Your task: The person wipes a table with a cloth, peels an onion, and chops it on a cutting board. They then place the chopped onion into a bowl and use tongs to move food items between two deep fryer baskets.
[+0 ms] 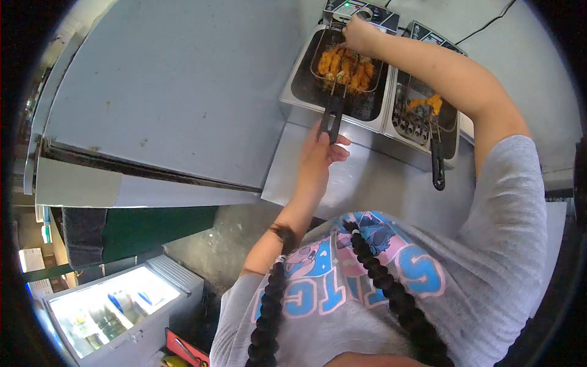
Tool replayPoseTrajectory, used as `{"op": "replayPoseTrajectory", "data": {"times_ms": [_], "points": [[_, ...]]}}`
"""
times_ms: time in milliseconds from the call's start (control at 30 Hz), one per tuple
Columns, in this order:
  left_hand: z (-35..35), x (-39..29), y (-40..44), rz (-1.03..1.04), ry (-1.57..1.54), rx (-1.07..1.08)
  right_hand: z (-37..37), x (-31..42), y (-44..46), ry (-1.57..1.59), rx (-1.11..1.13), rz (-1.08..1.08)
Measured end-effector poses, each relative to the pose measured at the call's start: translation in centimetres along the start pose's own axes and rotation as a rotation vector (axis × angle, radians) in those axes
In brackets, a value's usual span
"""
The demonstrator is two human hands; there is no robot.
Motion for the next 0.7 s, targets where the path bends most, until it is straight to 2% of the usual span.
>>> {"op": "replayPoseTrajectory", "data": {"times_ms": [133, 300, 367, 433, 500, 600, 633, 700], "points": [[-0.3, 0.4, -0.4, -0.017, -0.003, -0.005, 0.2, 0.0, 0.2, 0.070, 0.019, -0.052], [-0.3, 0.7, -0.4, -0.063, 0.026, -0.048, 0.3, 0.5, -0.3, -0.013, 0.068, -0.112], [-0.6, 0.5, 0.1, 0.001, 0.034, 0.009, -0.7, -0.5, -1.9, 0.059, -0.010, -0.109], [-0.5, 0.0, 0.2, 0.001, 0.054, -0.013, -0.8, -0.2, -3.3, 0.213, 0.116, -0.161], [-0.3, -0.2, 0.3, -0.011, 0.069, -0.029, 0.4, -1.3, -3.8, 0.218, 0.112, -0.109], [-0.1, -0.5, 1.0, 0.004, 0.112, -0.040, 0.3, -2.8, -6.2, 0.275, -0.074, 0.063], [-0.1, -0.3, 1.1, -0.007, 0.104, -0.037, 0.9, -2.6, -6.4, 0.280, -0.064, 0.055], [-0.4, -0.3, 1.4, 0.026, 0.119, -0.041, -1.2, -3.9, -8.6, 0.226, -0.176, 0.172]]}}
Point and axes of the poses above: each hand's wrist, its own y-axis towards the middle knuckle, its own z-axis out of the palm, x = y × z, the point moved 6 cm from there along y, towards the middle knuckle, and after that the axes turned 15 degrees about -z, right-handed, at the moved point
